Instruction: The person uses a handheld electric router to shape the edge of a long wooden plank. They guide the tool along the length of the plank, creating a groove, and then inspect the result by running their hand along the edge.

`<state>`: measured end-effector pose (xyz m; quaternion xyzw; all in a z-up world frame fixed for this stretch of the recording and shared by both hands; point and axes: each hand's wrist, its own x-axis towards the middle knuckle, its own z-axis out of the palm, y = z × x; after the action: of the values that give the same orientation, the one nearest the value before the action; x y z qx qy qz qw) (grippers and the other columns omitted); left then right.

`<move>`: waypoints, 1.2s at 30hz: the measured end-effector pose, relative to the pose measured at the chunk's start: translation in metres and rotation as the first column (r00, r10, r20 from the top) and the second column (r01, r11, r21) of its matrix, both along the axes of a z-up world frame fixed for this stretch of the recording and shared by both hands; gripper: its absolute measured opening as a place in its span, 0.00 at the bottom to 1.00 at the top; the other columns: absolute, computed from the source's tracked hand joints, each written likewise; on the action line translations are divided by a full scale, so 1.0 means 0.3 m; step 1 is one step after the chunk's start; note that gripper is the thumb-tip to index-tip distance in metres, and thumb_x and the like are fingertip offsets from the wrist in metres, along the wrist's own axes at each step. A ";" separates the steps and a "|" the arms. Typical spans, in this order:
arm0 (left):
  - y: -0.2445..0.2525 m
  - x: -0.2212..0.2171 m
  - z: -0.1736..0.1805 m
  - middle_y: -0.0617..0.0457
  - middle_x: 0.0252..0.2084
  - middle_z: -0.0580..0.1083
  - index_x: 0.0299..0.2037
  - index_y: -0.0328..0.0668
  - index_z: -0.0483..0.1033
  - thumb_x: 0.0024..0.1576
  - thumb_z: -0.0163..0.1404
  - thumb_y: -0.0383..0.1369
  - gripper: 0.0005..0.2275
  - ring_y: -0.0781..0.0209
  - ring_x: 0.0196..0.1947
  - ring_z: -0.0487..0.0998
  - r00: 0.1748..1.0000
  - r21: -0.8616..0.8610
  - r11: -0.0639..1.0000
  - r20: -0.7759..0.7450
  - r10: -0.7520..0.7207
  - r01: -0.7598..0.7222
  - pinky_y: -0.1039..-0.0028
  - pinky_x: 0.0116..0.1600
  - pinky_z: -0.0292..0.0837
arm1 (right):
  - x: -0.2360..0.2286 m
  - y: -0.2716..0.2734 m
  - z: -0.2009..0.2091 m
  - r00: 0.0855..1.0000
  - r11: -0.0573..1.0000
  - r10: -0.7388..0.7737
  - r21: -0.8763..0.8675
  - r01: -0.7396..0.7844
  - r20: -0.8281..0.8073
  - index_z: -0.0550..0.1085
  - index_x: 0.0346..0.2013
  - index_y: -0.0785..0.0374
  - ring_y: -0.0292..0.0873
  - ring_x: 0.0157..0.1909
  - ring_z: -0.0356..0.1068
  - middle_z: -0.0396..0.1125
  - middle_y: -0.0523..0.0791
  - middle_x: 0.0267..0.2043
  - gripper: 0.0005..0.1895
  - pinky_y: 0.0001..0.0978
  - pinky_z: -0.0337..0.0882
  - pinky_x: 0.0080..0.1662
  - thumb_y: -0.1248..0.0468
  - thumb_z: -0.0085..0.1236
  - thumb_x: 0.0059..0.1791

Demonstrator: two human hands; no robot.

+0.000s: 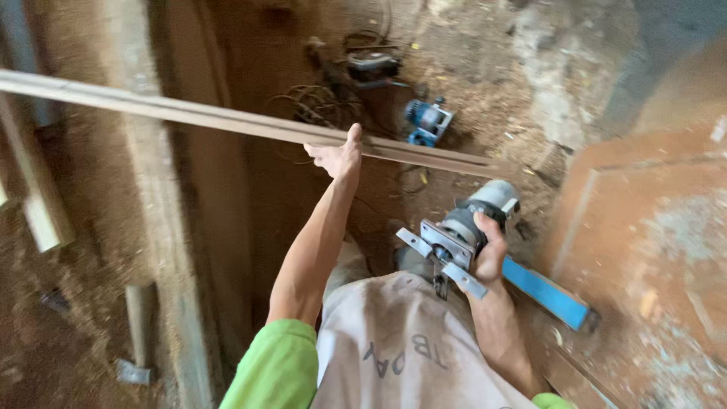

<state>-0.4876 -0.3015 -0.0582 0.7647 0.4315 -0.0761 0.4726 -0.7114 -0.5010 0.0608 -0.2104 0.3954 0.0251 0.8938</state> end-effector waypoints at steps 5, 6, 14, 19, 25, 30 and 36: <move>0.391 0.148 0.133 0.28 0.76 0.35 0.75 0.44 0.31 0.45 0.66 0.60 0.60 0.28 0.71 0.53 0.949 0.565 0.781 -0.008 -0.316 0.265 0.43 0.69 0.57 | 0.291 0.210 0.038 0.978 0.990 0.036 0.125 -0.063 0.204 0.71 0.46 0.63 0.46 0.37 0.74 0.71 0.46 0.36 0.18 0.41 0.76 0.45 0.53 0.58 0.50; 0.503 0.161 0.164 0.27 0.75 0.36 0.76 0.44 0.33 0.48 0.64 0.61 0.58 0.27 0.72 0.51 0.886 0.698 0.634 0.000 -0.464 0.332 0.41 0.70 0.55 | 0.334 0.255 0.040 0.977 0.985 0.023 0.165 -0.059 0.211 0.71 0.45 0.62 0.46 0.37 0.74 0.71 0.46 0.37 0.17 0.41 0.76 0.46 0.53 0.58 0.51; 1.317 0.522 0.277 0.44 0.76 0.46 0.74 0.56 0.52 0.43 0.59 0.62 0.48 0.41 0.76 0.45 0.247 0.597 -0.334 -0.686 -0.684 0.730 0.37 0.73 0.42 | 0.656 0.696 -0.075 0.991 0.991 0.015 0.133 -0.033 0.134 0.72 0.42 0.60 0.42 0.33 0.70 0.68 0.41 0.31 0.14 0.38 0.75 0.41 0.54 0.59 0.49; 1.513 0.765 0.218 0.45 0.66 0.65 0.67 0.47 0.60 0.41 0.57 0.67 0.47 0.47 0.68 0.62 -0.111 0.556 -0.500 -0.588 -0.801 0.664 0.45 0.72 0.51 | 0.799 0.923 -0.121 0.994 0.995 -0.093 0.046 0.090 0.066 0.71 0.35 0.59 0.44 0.30 0.70 0.68 0.42 0.28 0.12 0.39 0.76 0.37 0.55 0.58 0.47; 1.426 0.816 0.168 0.47 0.49 0.74 0.51 0.46 0.70 0.47 0.57 0.67 0.35 0.54 0.49 0.78 -0.208 0.278 -0.453 -0.610 -0.764 0.847 0.57 0.59 0.72 | 0.874 1.014 -0.165 0.966 0.969 -0.228 -0.120 0.214 -0.118 0.73 0.37 0.61 0.47 0.30 0.72 0.71 0.46 0.30 0.14 0.39 0.76 0.36 0.54 0.56 0.46; 1.127 0.820 0.195 0.47 0.42 0.77 0.49 0.43 0.72 0.48 0.58 0.63 0.32 0.55 0.40 0.81 -0.188 0.177 -0.310 -0.494 -0.849 0.934 0.62 0.43 0.80 | 0.963 1.001 -0.165 0.944 0.931 -0.330 -0.172 0.324 -0.011 0.72 0.43 0.57 0.44 0.35 0.73 0.71 0.43 0.35 0.14 0.38 0.75 0.40 0.54 0.58 0.48; 0.758 0.890 0.049 0.47 0.37 0.80 0.42 0.42 0.74 0.43 0.62 0.62 0.31 0.52 0.38 0.83 -0.038 0.285 -0.141 -0.338 -0.940 0.948 0.63 0.40 0.79 | 1.021 0.952 -0.147 0.960 0.952 -0.265 -0.138 0.275 0.087 0.71 0.45 0.58 0.47 0.39 0.74 0.72 0.44 0.39 0.17 0.42 0.75 0.46 0.51 0.57 0.49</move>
<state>-0.2206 -0.0741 -0.0434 0.9185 -0.2470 -0.2987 0.0776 -0.4050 -0.2153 0.0166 -0.2214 0.3907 -0.1339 0.8834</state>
